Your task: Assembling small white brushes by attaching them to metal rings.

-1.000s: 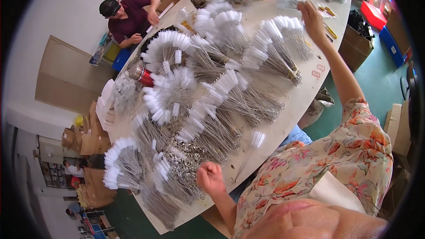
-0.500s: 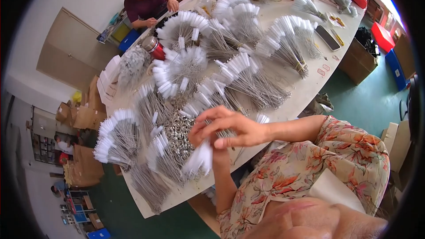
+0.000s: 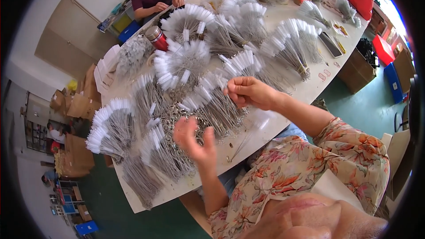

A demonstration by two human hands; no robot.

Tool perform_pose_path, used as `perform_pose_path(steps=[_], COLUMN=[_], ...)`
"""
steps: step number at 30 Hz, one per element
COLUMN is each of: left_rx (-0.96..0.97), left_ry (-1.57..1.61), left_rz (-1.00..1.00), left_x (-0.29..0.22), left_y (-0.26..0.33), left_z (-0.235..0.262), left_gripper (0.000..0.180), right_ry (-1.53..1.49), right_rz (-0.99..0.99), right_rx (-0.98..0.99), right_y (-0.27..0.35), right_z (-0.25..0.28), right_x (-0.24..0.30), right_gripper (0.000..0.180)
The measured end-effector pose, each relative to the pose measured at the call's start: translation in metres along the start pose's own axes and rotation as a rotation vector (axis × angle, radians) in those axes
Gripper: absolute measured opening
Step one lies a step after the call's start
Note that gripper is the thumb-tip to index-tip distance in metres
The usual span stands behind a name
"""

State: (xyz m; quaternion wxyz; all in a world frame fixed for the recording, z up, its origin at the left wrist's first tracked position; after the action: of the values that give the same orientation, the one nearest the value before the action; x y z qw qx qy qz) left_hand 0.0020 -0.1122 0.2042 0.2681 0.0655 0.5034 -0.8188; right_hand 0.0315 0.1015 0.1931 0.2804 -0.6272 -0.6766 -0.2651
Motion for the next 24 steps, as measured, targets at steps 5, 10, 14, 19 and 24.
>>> perform_pose_path(steps=[5, 10, 14, 19, 24], left_rx=[0.175, 0.286, 0.226, 0.254, 0.328], left_ry=[0.819, 0.814, 0.479, 0.423, 0.29], left_rz=[0.4, 0.354, 0.216, 0.063, 0.468], left_x=[-0.007, 0.001, -0.008, -0.021, -0.006], left_y=[-0.011, 0.001, 0.008, 0.019, 0.075], left_z=[-0.021, -0.02, -0.007, -0.01, -0.001], left_gripper=[0.099, 0.068, 0.017, 0.015, 0.023], right_ry=[0.981, 0.726, 0.548, 0.493, 1.711], right_rz=[0.118, 0.018, -0.29, -0.444, -0.213], right_rx=[0.339, 0.332, 0.295, 0.282, 0.137], right_y=[0.002, 0.012, 0.02, 0.034, 0.084], right_z=[-0.037, -0.038, -0.037, -0.026, 0.065], right_x=[-0.03, -0.023, -0.027, -0.03, 0.003], right_gripper=[0.015, 0.018, 0.021, 0.019, 0.013])
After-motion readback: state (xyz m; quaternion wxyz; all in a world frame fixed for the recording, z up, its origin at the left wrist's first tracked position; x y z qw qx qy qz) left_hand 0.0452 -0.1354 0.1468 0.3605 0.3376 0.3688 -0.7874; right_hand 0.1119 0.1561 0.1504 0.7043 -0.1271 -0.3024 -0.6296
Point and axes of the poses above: each hand's wrist, its own y-axis away from the middle knuckle, its own z-axis out of the back of the hand, x = y × z, the point moved 3 cm from there along -y, towards the middle knuckle, and after that the axes turned 10 degrees about -y, right-handed, at the moved point
